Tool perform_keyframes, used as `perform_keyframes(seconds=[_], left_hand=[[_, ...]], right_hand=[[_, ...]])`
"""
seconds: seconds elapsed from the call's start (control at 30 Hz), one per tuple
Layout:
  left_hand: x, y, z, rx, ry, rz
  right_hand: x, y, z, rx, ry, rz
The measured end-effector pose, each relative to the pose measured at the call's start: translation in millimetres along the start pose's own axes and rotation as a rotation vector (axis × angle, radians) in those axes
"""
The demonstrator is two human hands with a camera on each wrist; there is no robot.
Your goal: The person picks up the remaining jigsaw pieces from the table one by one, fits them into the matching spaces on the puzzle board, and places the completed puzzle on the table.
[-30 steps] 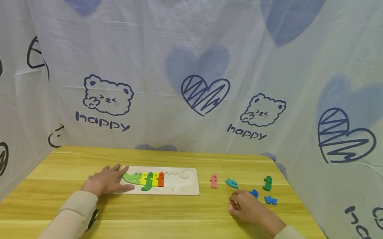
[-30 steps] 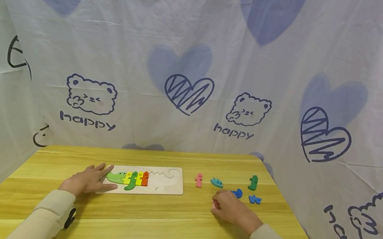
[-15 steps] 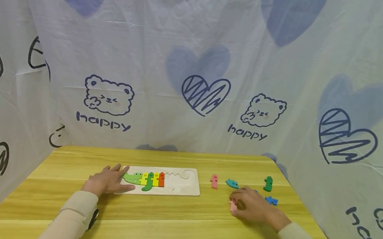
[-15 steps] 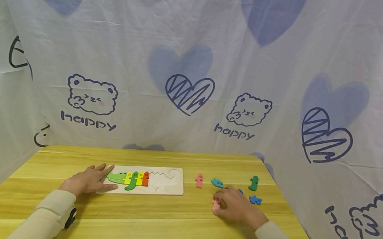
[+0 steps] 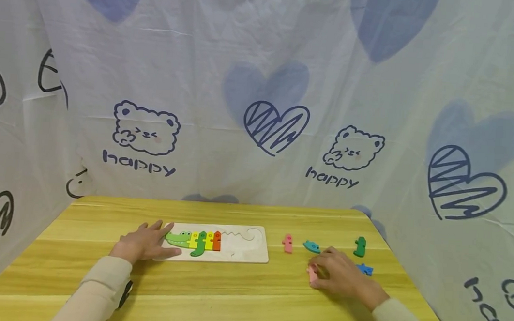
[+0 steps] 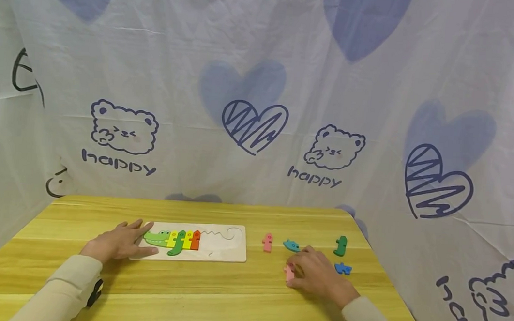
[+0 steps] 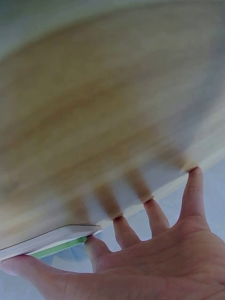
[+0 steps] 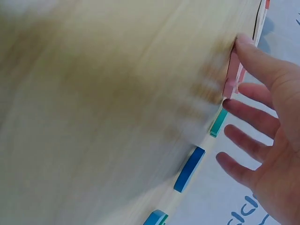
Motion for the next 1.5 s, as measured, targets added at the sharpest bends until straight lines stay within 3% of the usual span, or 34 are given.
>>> perform_keyframes(seconds=[0.4, 0.63, 0.83, 1.13, 1.33, 1.5], left_hand=[[-0.1, 2.2, 0.1, -0.001, 0.001, -0.006], [1.6, 2.3, 1.3, 0.001, -0.006, -0.004], [2.4, 2.6, 1.8, -0.001, -0.005, -0.006], [2.1, 3.2, 2.4, -0.009, -0.003, -0.012], [2.4, 3.7, 2.5, -0.009, -0.005, -0.011], [1.6, 3.6, 2.3, -0.007, -0.008, -0.006]], right_hand=[[3, 5, 10.4, -0.087, 0.069, 0.043], [3, 6, 16.3, -0.171, 0.045, 0.034], [0, 14, 25.9, -0.165, 0.031, 0.023], [-10, 32, 62.5, -0.259, -0.108, -0.042], [-12, 51, 90.8, -0.327, -0.129, -0.092], [-14, 68, 111.7, -0.341, -0.12, -0.063]])
Point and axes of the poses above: each hand's wrist, its own z-axis towards the middle knuckle, its own x-axis out of the palm, y = z × x, the point moved 4 cm from there along z, towards the middle knuckle, and after that the axes turned 3 degrees about y, right-handed, at the moved point
